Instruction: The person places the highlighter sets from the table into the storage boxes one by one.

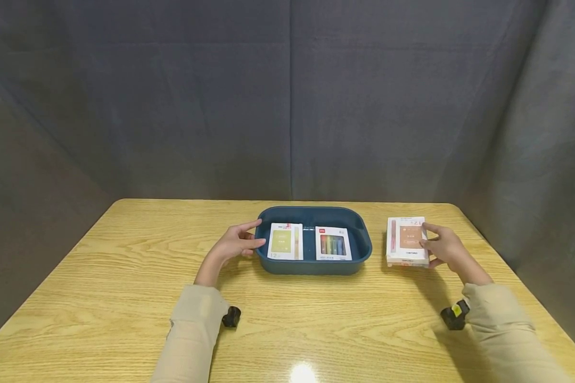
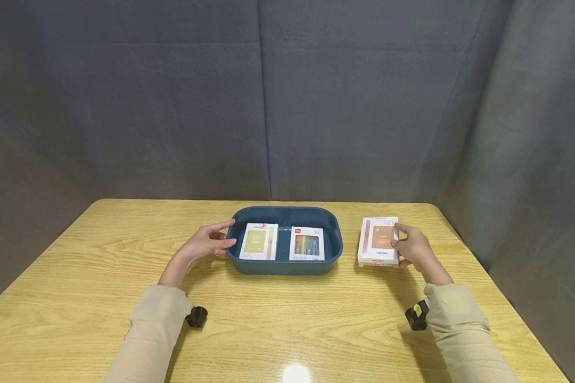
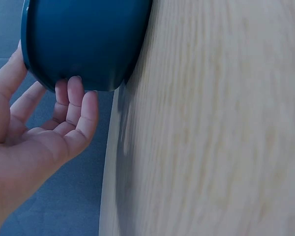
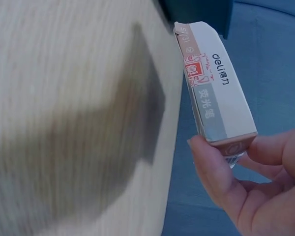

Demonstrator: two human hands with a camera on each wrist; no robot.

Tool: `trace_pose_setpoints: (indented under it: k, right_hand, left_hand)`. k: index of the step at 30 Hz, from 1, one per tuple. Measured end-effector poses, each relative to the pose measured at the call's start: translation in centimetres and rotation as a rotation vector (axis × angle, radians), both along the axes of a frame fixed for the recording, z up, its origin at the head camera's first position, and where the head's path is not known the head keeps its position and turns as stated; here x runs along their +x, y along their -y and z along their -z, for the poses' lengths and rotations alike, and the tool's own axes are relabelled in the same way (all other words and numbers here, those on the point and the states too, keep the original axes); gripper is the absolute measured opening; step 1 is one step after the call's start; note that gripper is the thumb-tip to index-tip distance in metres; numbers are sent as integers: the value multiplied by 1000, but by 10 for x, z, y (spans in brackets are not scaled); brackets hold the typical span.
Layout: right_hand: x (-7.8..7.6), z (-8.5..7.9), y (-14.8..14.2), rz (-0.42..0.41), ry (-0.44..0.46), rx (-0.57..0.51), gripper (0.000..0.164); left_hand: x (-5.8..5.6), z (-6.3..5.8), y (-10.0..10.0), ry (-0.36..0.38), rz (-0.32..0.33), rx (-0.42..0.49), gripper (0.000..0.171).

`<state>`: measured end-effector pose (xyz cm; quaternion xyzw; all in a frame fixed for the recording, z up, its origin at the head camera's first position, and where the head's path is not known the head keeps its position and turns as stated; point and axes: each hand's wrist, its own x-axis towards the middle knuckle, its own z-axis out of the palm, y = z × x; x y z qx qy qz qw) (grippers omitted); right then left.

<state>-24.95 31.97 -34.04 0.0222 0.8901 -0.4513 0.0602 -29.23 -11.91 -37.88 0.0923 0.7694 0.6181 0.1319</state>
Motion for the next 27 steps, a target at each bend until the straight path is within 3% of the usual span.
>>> trace_pose_setpoints:
  k: [12,27]
  right_hand:
    - [-2,-18,7,17,-35,-42,55]
    - [-3,-28,36,-18,-60,-63,54]
  left_hand:
    - [-1,1,0,0,-4,-8,61]
    - [0,0,1,-10,-3,-21,61]
